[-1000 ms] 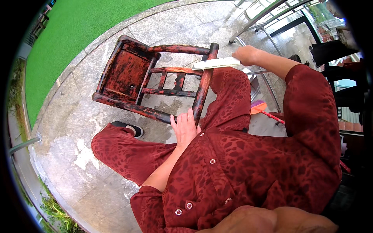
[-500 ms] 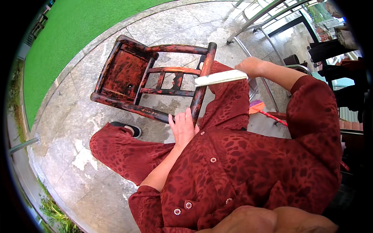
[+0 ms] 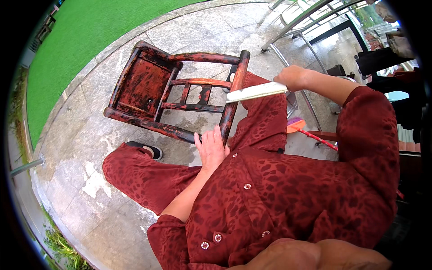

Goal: The person sands a wooden chair using a sanding block. They hold the chair with one hand and rub the sanding block along the legs and frame with the other hand, focusing on smoothing the wood surface.

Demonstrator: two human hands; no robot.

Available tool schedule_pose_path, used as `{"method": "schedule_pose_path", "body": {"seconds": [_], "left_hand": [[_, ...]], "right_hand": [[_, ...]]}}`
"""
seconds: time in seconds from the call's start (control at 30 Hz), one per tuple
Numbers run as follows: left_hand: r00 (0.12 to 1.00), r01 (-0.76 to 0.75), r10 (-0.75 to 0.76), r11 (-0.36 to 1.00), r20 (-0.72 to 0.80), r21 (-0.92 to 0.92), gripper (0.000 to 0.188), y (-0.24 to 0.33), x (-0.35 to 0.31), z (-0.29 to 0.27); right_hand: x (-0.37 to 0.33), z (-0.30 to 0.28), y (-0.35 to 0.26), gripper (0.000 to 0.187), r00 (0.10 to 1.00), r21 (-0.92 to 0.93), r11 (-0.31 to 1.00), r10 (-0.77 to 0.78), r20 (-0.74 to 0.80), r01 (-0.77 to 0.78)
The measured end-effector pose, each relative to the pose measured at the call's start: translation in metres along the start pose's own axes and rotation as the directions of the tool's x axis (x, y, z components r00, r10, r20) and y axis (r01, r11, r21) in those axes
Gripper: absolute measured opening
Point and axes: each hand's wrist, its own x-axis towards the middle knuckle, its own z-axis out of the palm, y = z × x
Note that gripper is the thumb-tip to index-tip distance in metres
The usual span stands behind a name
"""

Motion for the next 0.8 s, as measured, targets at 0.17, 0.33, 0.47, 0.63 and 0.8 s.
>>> {"method": "schedule_pose_path", "body": {"seconds": [0.17,0.33,0.47,0.63,0.8], "left_hand": [[1.000,-0.022,0.022,1.000,-0.006,-0.015,0.075,0.001,0.001,0.000],[1.000,0.014,-0.014,1.000,0.012,-0.011,0.074,-0.004,-0.001,-0.003],[1.000,-0.016,0.016,0.999,0.004,-0.030,0.074,0.002,0.002,-0.003],[1.000,0.000,0.000,1.000,-0.021,-0.010,0.071,-0.003,0.004,-0.021],[0.999,-0.032,0.034,0.994,-0.020,0.104,0.069,-0.005,0.011,-0.044]], "right_hand": [[0.010,-0.001,0.039,0.019,0.990,-0.070,0.989,0.131,-0.042,-0.134],[0.007,0.001,0.001,0.017,0.999,0.013,0.999,-0.040,-0.016,0.040],[0.020,0.022,0.066,0.015,0.962,-0.020,0.971,0.232,-0.143,-0.237],[0.025,0.051,-0.003,0.019,0.975,0.152,0.986,0.097,-0.199,-0.067],[0.041,0.052,0.003,0.020,0.894,0.300,0.952,0.185,-0.408,-0.060]]}}
